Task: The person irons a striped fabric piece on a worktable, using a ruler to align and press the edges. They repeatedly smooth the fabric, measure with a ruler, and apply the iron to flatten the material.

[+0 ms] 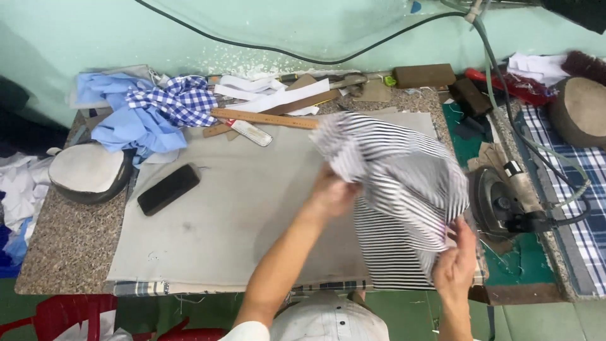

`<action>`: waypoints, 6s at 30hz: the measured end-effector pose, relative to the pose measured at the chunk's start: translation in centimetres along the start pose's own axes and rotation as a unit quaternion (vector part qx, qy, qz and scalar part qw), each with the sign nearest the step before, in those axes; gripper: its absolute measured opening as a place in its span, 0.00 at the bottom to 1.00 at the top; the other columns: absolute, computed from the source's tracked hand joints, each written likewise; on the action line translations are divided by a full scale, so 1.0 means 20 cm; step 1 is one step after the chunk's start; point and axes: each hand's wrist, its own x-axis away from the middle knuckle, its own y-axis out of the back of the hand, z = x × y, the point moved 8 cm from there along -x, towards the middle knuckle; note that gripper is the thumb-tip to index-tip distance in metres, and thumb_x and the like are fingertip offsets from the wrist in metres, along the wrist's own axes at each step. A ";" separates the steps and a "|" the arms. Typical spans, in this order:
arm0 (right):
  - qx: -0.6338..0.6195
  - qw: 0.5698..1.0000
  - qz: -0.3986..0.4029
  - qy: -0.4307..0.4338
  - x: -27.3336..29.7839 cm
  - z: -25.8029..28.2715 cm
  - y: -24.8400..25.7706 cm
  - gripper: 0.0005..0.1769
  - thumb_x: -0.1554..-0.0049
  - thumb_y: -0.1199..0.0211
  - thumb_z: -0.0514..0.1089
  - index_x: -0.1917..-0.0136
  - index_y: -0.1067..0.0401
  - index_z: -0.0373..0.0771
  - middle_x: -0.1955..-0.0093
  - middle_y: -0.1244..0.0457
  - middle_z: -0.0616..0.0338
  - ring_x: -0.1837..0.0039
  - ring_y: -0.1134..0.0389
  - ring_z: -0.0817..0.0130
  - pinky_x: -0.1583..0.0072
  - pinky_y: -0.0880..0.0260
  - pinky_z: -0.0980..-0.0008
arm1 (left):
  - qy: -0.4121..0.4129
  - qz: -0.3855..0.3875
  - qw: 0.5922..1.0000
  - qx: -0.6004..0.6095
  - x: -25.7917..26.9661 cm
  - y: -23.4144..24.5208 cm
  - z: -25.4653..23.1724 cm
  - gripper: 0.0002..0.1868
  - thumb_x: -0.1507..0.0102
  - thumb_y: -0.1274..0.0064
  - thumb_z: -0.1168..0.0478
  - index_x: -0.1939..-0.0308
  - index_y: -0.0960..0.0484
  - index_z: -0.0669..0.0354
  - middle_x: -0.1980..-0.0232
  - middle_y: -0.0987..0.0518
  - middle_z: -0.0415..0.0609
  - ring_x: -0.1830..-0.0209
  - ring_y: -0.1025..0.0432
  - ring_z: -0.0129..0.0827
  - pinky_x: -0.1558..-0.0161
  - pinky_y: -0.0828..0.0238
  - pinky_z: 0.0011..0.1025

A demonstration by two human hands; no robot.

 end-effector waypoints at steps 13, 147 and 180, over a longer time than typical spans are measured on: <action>0.339 0.816 0.467 -0.009 0.47 -0.35 -1.02 0.39 0.34 0.68 0.72 0.19 0.46 0.54 0.19 0.48 0.59 0.19 0.50 0.59 0.24 0.48 0.52 | -0.028 -0.555 0.806 -0.204 1.69 2.21 -0.49 0.11 0.38 0.38 0.61 0.52 0.19 0.54 0.68 0.22 0.54 0.76 0.27 0.43 0.79 0.31 0.43; 0.474 0.867 0.035 0.153 -0.16 -0.82 0.20 0.25 0.35 0.41 0.49 0.33 0.27 0.29 0.29 0.33 0.39 0.27 0.33 0.43 0.28 0.36 0.46 | -0.043 -0.230 0.395 -0.888 1.33 1.05 0.26 0.39 0.31 0.68 0.42 0.23 0.43 0.64 0.18 0.48 0.58 0.16 0.56 0.48 0.19 0.69 0.53; 0.423 0.823 0.346 -0.158 -0.57 -1.37 0.10 0.45 0.42 0.48 0.78 0.32 0.31 0.39 0.46 0.30 0.17 0.39 0.31 0.22 0.39 0.33 0.39 | -0.007 -0.234 0.527 -0.817 1.02 0.53 0.87 0.37 0.26 0.72 0.39 0.21 0.49 0.59 0.17 0.55 0.55 0.17 0.64 0.46 0.24 0.78 0.51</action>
